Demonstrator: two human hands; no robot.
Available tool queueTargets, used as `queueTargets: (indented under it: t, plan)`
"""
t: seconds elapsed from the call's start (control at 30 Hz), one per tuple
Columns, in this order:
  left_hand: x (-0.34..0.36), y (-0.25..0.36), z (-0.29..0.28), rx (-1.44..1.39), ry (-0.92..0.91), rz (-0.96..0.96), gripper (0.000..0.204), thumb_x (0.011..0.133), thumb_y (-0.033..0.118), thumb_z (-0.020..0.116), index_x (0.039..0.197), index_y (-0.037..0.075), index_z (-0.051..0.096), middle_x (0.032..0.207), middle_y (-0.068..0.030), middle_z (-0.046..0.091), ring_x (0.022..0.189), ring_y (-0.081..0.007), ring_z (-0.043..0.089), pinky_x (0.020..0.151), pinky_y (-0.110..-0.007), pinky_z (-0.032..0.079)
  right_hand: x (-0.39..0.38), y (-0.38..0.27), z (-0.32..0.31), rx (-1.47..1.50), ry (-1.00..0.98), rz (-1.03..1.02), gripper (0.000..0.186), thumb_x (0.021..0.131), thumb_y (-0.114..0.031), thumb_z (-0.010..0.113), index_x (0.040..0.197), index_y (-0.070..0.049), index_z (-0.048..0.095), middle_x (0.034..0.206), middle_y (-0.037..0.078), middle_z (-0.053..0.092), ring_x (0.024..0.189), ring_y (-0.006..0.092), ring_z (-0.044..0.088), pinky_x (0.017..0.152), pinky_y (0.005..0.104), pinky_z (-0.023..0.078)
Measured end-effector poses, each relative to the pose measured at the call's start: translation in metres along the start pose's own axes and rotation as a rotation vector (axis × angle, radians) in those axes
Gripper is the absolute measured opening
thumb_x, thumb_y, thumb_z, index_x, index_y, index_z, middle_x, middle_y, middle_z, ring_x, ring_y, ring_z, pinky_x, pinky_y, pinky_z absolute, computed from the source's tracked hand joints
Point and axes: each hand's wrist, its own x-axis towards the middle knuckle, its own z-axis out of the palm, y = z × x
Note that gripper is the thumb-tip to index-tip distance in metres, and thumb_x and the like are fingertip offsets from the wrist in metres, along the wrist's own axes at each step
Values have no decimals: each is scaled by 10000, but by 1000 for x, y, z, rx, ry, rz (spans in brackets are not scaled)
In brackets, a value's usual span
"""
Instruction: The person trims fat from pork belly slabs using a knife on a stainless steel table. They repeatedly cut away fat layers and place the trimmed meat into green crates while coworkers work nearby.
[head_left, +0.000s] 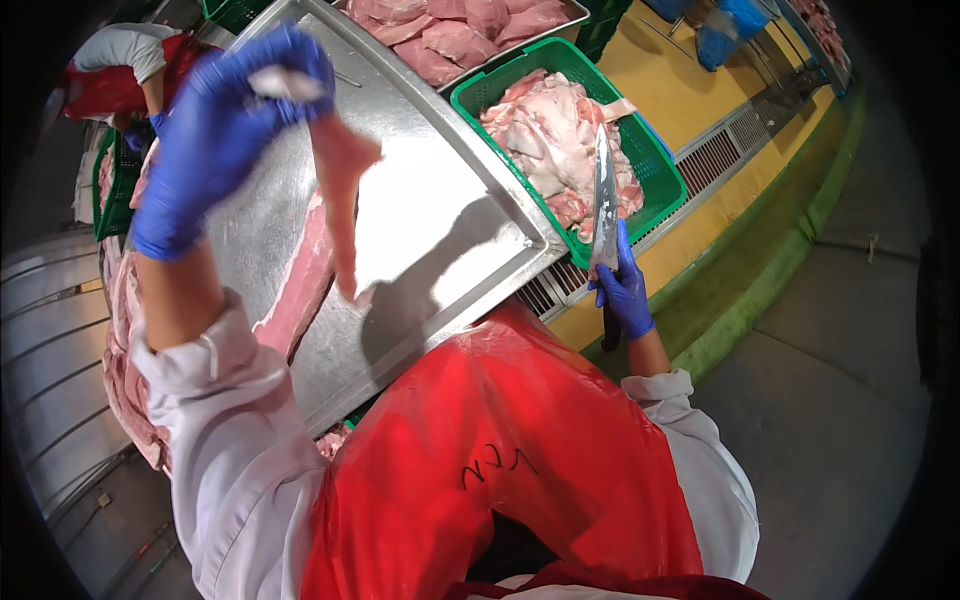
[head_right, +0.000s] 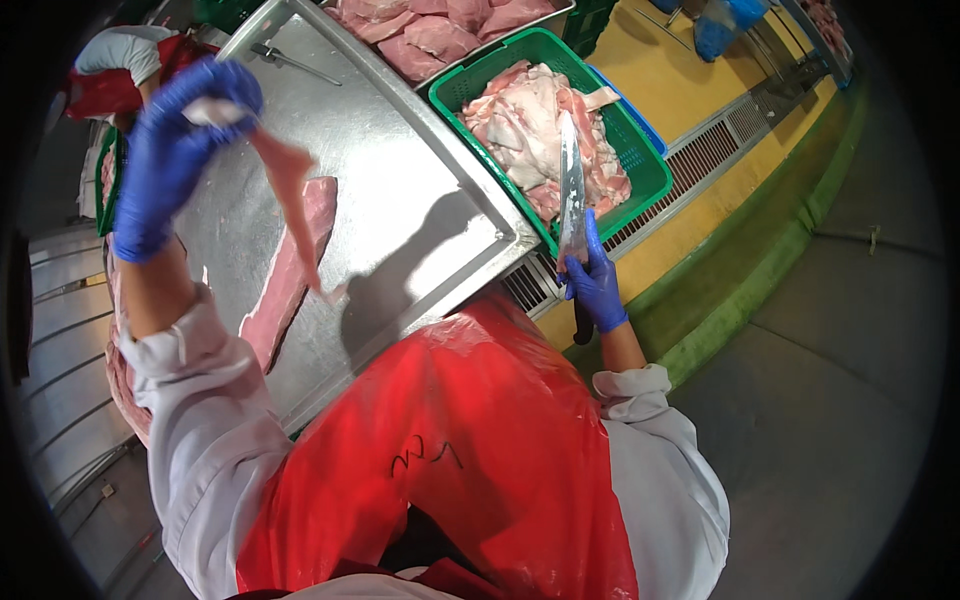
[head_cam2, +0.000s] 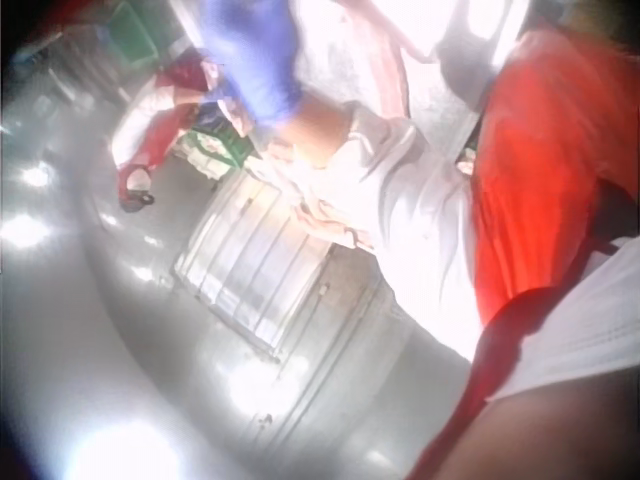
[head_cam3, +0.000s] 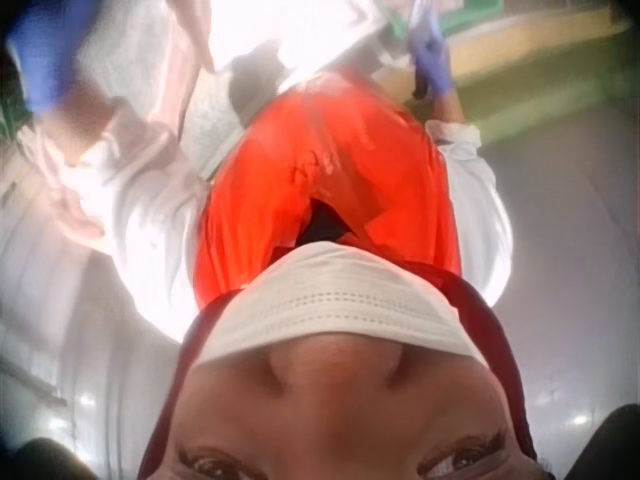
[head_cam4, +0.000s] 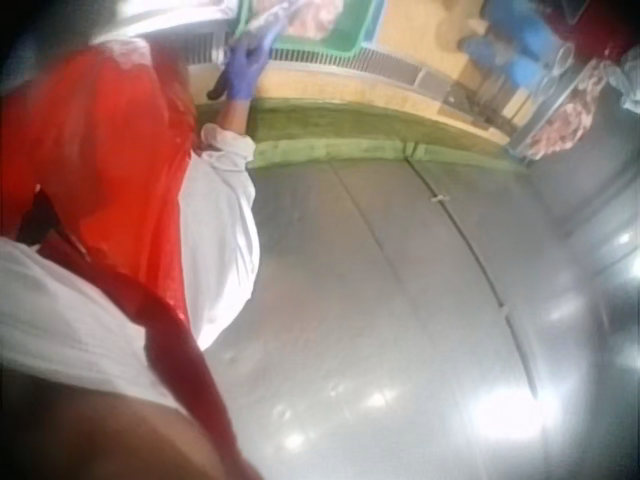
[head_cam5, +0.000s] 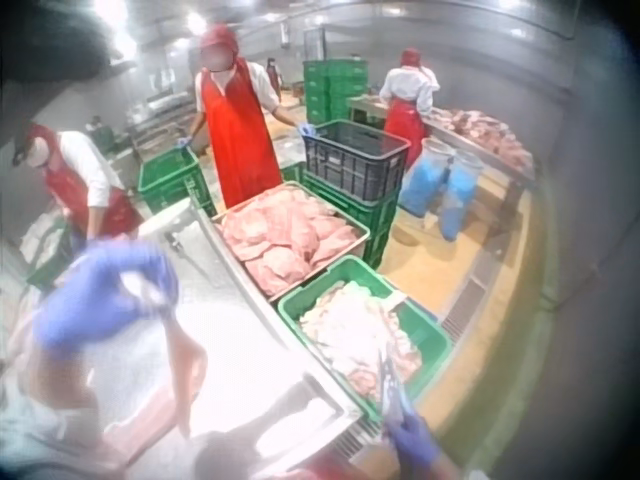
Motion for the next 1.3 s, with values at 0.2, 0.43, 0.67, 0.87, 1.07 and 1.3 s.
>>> queueTargets:
  t: [0.2,0.43,0.67,0.87,1.07,1.3]
  plan:
    - [114,72,-3,262,182,283,103,871,75,717,946,29,664,818,-48,653,779,-116,644,724,-199,560,0,-4,-3,52,-8,17,802,987,-34,592,1631,-201,144,986,52,633,684,92,586,535,222,496]
    - [207,-12,43,151,-32,102,86,837,7,734,855,56,666,822,-1,668,797,-95,621,715,-261,524,-19,5,-16,2,115,22,801,973,3,553,1631,-188,138,977,58,639,636,77,566,497,215,478]
    - [179,-245,192,290,11,190,237,816,198,769,1013,78,715,913,-179,711,853,-333,700,774,-403,553,-43,18,-31,-16,169,84,799,978,1,536,1632,-194,120,878,55,625,624,81,559,475,219,469]
    - [10,-292,210,471,-75,31,508,828,243,743,1276,50,601,1400,-191,543,1249,-400,530,1058,-461,441,-51,22,-25,-53,213,121,796,983,-1,529,1632,-190,110,829,53,610,638,87,567,475,222,471]
    - [-249,-282,98,712,328,-342,734,769,386,792,1357,23,544,1383,-228,558,1278,-405,533,1091,-477,419,-1,-1,22,-125,9,38,697,962,-43,587,1577,-94,261,895,62,616,669,98,581,502,228,480]
    - [-495,-268,44,690,188,-895,963,660,573,833,1404,56,507,1375,-219,558,1280,-394,524,1102,-506,379,105,-4,212,-162,-502,128,598,949,-97,621,1491,-79,370,900,56,615,665,107,594,524,260,494]
